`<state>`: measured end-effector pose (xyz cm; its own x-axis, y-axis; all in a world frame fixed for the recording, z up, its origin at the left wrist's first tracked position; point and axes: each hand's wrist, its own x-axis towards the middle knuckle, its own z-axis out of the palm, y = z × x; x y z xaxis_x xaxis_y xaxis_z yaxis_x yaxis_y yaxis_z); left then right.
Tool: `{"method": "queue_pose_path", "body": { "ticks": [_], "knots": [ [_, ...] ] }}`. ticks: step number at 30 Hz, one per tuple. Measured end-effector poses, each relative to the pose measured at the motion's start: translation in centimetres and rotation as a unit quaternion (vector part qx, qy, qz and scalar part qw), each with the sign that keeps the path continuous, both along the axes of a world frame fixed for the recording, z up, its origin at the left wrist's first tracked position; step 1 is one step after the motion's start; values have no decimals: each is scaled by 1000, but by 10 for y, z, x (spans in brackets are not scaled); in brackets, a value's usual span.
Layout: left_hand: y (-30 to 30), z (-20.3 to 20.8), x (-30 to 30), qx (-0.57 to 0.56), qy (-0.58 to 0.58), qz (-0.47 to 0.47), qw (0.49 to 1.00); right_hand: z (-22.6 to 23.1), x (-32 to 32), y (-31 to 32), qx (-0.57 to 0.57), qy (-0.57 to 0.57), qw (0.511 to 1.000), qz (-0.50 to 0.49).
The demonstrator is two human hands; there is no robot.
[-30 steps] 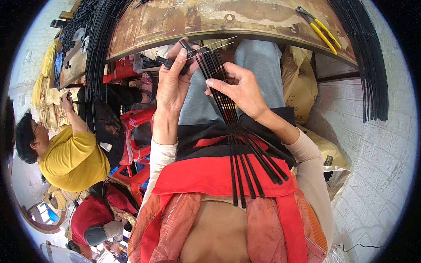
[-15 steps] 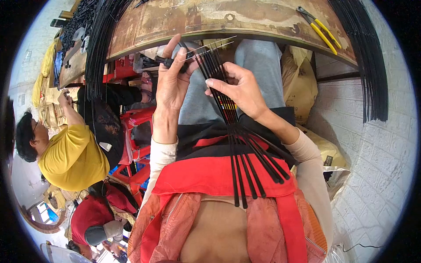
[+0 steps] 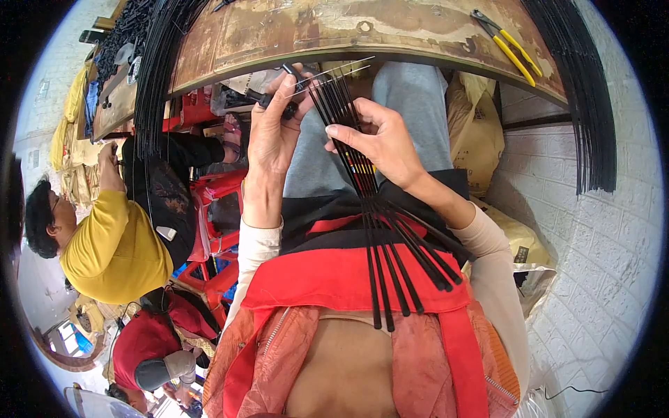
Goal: Assembling and organizing black cable bundles at a workbench in a factory.
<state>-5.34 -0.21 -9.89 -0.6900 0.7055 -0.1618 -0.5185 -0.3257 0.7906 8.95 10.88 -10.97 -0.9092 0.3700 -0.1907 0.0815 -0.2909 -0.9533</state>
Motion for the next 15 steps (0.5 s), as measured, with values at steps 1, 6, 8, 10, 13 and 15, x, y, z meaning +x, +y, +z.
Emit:
{"method": "queue_pose_path", "body": {
  "ticks": [1, 6, 8, 10, 13, 15],
  "knots": [
    [0, 0, 0, -5, 1, -1, 1000, -1, 0, 0, 0, 0, 1000, 0],
    [0, 2, 1, -1, 6, -3, 1000, 1, -1, 0, -7, -2, 1000, 0],
    [0, 2, 0, -5, 12, -11, 1000, 1, -1, 0, -9, -1, 1000, -1],
    [0, 1, 0, -15, 17, -17, 1000, 1, -1, 0, -12, 1, 1000, -2],
    [1, 3, 1, 2, -1, -12, 1000, 2, -1, 0, -9, -2, 1000, -3],
    [0, 1, 1, -6, 11, -17, 1000, 1, -2, 0, -16, -1, 1000, -5]
  ]
}}
